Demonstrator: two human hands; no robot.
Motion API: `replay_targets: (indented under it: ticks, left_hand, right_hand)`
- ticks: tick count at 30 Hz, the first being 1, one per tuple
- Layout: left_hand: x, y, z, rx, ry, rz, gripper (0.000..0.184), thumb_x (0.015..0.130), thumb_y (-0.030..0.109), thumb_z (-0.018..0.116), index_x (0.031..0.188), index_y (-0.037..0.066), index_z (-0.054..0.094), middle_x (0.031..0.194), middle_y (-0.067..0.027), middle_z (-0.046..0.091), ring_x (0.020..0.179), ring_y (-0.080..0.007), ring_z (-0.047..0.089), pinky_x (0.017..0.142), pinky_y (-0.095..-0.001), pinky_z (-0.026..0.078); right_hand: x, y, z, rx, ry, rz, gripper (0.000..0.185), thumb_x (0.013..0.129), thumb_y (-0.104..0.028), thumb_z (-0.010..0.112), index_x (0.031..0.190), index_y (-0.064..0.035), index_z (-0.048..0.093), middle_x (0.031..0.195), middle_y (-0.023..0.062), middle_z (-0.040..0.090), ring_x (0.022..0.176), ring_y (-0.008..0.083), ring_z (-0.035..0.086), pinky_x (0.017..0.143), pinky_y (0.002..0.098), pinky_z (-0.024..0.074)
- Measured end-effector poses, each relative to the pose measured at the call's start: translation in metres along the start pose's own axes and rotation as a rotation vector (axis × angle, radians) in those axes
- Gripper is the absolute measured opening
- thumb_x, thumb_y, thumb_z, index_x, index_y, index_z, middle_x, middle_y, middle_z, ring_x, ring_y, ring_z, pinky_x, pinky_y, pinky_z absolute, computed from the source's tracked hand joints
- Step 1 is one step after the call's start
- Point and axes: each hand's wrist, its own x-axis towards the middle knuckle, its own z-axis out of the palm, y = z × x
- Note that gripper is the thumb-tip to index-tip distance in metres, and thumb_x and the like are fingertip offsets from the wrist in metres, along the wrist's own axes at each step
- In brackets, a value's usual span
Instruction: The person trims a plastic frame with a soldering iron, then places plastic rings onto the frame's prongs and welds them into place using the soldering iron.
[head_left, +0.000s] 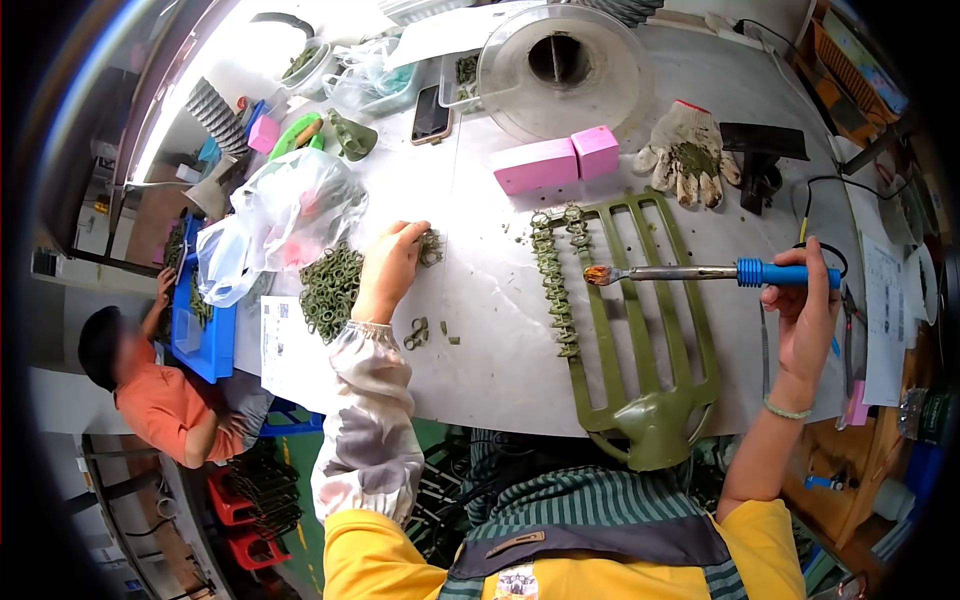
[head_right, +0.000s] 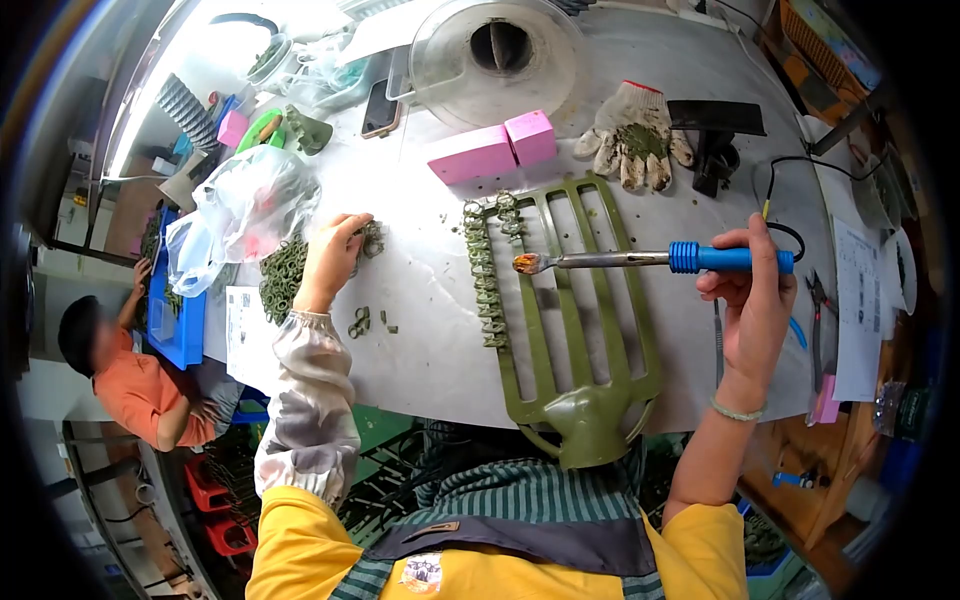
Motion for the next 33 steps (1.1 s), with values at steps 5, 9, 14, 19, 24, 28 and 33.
replay_targets:
  ticks: [5,9,14,19,24,28,33]
  left_hand:
    - [-0.004,-0.008,0.004,-0.147,0.091,-0.147,0.024,0.084,0.000,0.068,0.108,0.003,0.071,0.099,-0.0142,0.071,0.089,-0.0305,0.070,0.081,-0.0354,0.055]
    - [-0.004,0.005,-0.007,-0.328,0.086,-0.284,0.022,0.086,0.007,0.072,0.108,0.004,0.072,0.097,-0.0128,0.074,0.084,-0.0211,0.072,0.077,-0.0301,0.056]
    - [0.001,0.056,-0.019,-0.406,0.159,-0.247,0.023,0.087,0.004,0.074,0.110,0.003,0.074,0.096,-0.0069,0.077,0.083,-0.0102,0.071,0.075,-0.0241,0.055]
    - [0.005,0.151,-0.009,-0.625,0.005,0.039,0.020,0.090,0.000,0.071,0.109,0.002,0.074,0.096,-0.0069,0.075,0.081,-0.0092,0.069,0.073,-0.0238,0.055]
    - [0.015,0.177,0.016,-0.470,0.037,0.172,0.017,0.085,0.004,0.075,0.102,0.007,0.075,0.091,-0.0068,0.074,0.080,-0.0165,0.067,0.069,-0.0295,0.056]
    - [0.023,0.177,0.029,-0.278,0.107,0.278,0.015,0.081,0.010,0.077,0.096,0.011,0.076,0.087,-0.0046,0.073,0.086,-0.0229,0.064,0.073,-0.0346,0.054]
    - [0.030,0.182,0.037,-0.170,0.124,0.365,0.012,0.080,0.013,0.078,0.092,0.013,0.076,0.082,-0.0035,0.071,0.086,-0.0228,0.064,0.077,-0.0363,0.052]
  right_hand:
    - [-0.002,-0.001,0.000,-0.002,-0.001,-0.015,0.040,0.097,-0.038,0.066,0.086,-0.0001,0.070,0.067,0.0083,0.068,0.055,0.0138,0.068,0.050,0.0243,0.0558]
    - [-0.003,-0.003,-0.003,-0.008,0.002,-0.022,0.040,0.097,-0.038,0.066,0.086,0.0000,0.071,0.066,0.0082,0.068,0.054,0.0134,0.067,0.050,0.0236,0.0552]
    - [-0.004,-0.005,-0.004,-0.028,0.016,-0.019,0.041,0.097,-0.040,0.065,0.087,-0.0002,0.070,0.065,0.0085,0.068,0.053,0.0133,0.067,0.050,0.0229,0.0546]
    - [-0.001,-0.001,-0.003,-0.036,0.031,-0.005,0.042,0.096,-0.040,0.066,0.087,0.0001,0.070,0.064,0.0088,0.068,0.053,0.0138,0.067,0.051,0.0234,0.0556]
    - [0.004,0.008,-0.004,-0.037,0.038,0.025,0.041,0.096,-0.040,0.066,0.088,0.0005,0.070,0.065,0.0092,0.068,0.054,0.0146,0.068,0.052,0.0239,0.0569]
    - [0.009,0.017,-0.004,-0.017,0.018,0.050,0.042,0.096,-0.040,0.066,0.088,0.0007,0.070,0.066,0.0097,0.069,0.054,0.0145,0.068,0.052,0.0234,0.0570]
    - [0.014,0.027,0.004,0.003,0.023,0.066,0.041,0.096,-0.039,0.067,0.088,0.0009,0.070,0.067,0.0097,0.069,0.055,0.0150,0.069,0.052,0.0248,0.0581]
